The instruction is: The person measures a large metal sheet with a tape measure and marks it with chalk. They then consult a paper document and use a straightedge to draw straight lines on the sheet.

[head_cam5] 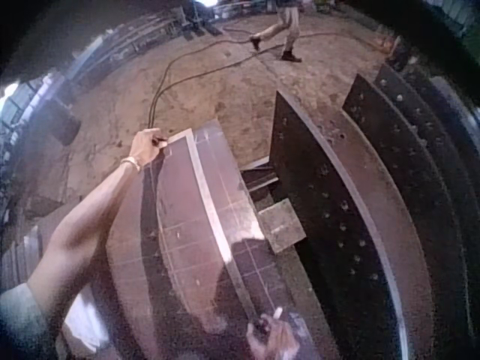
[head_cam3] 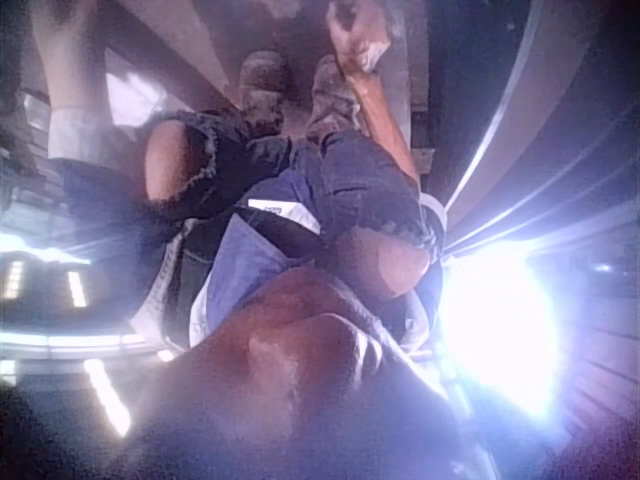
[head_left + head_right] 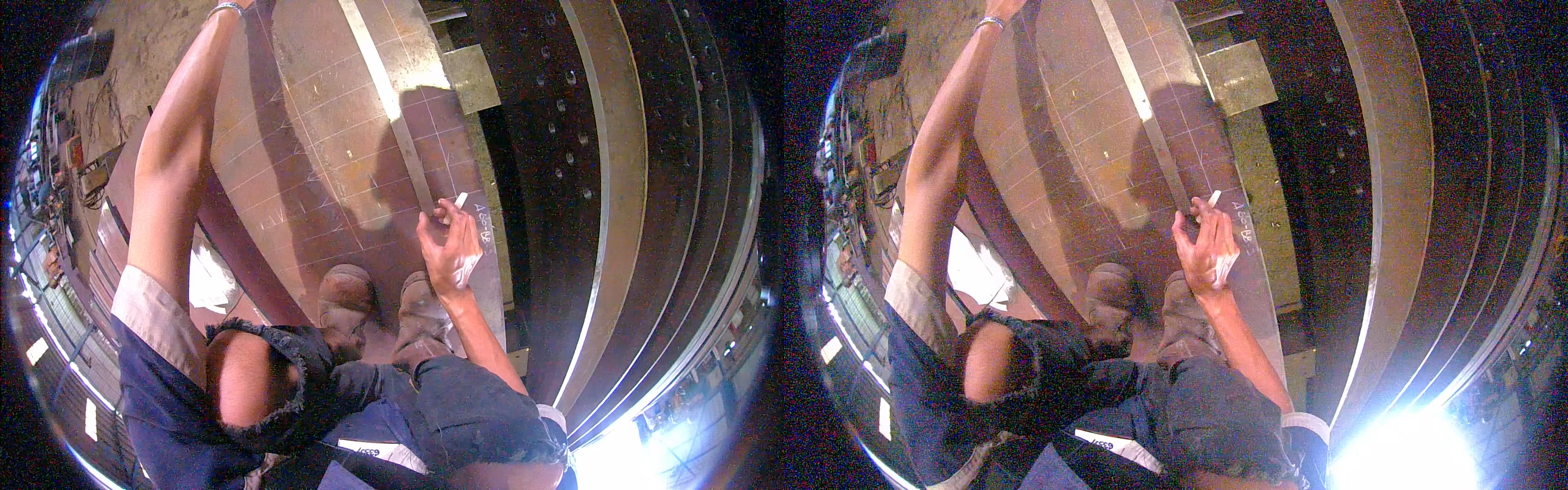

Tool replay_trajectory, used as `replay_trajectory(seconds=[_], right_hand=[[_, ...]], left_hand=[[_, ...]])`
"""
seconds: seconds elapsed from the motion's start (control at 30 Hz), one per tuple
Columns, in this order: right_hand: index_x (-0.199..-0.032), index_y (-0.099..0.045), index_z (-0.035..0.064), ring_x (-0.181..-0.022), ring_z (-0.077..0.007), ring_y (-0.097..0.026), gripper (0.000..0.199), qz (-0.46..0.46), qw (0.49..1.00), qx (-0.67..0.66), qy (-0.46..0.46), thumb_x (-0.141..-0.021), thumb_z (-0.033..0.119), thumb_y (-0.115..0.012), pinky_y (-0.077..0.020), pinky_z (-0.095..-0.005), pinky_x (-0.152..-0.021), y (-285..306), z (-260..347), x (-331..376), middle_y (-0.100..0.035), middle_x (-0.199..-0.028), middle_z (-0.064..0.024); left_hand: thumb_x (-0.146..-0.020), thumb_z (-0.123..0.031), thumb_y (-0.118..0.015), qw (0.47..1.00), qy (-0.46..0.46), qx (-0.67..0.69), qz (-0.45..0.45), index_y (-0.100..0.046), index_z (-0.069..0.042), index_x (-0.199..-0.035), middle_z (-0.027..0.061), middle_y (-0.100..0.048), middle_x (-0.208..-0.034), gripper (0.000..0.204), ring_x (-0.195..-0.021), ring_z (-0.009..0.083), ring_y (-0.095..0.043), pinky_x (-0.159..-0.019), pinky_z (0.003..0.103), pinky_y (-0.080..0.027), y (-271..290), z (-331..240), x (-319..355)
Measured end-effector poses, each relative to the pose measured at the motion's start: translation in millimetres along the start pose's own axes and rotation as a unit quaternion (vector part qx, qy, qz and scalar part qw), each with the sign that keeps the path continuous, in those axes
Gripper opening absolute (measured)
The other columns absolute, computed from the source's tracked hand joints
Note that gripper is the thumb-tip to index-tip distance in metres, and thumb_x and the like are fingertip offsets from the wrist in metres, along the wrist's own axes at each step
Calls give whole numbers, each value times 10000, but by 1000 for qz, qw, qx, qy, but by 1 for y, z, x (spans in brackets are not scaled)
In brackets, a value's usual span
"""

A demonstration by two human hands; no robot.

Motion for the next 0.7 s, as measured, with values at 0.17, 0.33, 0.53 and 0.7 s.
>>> replay_trajectory(seconds=[0.17,0.33,0.53,0.7], right_hand=[[-1125,-635,40,-758,-214,-637,387,-5,1000,3,-3,-788,92,-819,-561,-335,-660,2,-1,-1,-683,-888,-60],[-1134,-629,42,-771,-213,-640,390,1,1000,0,-9,-793,86,-812,-559,-336,-674,1,0,-1,-677,-899,-58],[-1140,-626,43,-786,-211,-643,389,2,1000,-8,-17,-798,88,-807,-559,-341,-685,1,0,-1,-671,-905,-55],[-1141,-629,43,-785,-204,-640,390,0,1000,-4,-13,-798,96,-806,-559,-336,-685,0,4,-2,-670,-906,-51]], left_hand=[[-775,-66,-787,1000,5,-6,2,-748,-67,-908,129,-740,-843,138,-778,265,-725,-705,365,-550,0,-12,0],[-774,-98,-796,1000,5,-21,0,-746,-72,-897,130,-740,-852,136,-783,278,-722,-704,378,-548,1,-7,0],[-762,-133,-807,1000,-2,-25,-8,-743,-77,-874,131,-735,-840,141,-786,286,-719,-707,386,-548,-3,-4,1],[-747,-138,-813,998,-16,-60,-25,-755,-76,-853,135,-731,-841,135,-786,294,-714,-711,385,-546,8,1,2]])
Point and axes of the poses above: each hand's wrist, its own x-axis away from the middle knuckle, its own y-axis out of the back of the hand, z = x × y, the point moved 1 cm from there along -x, towards the middle knuckle
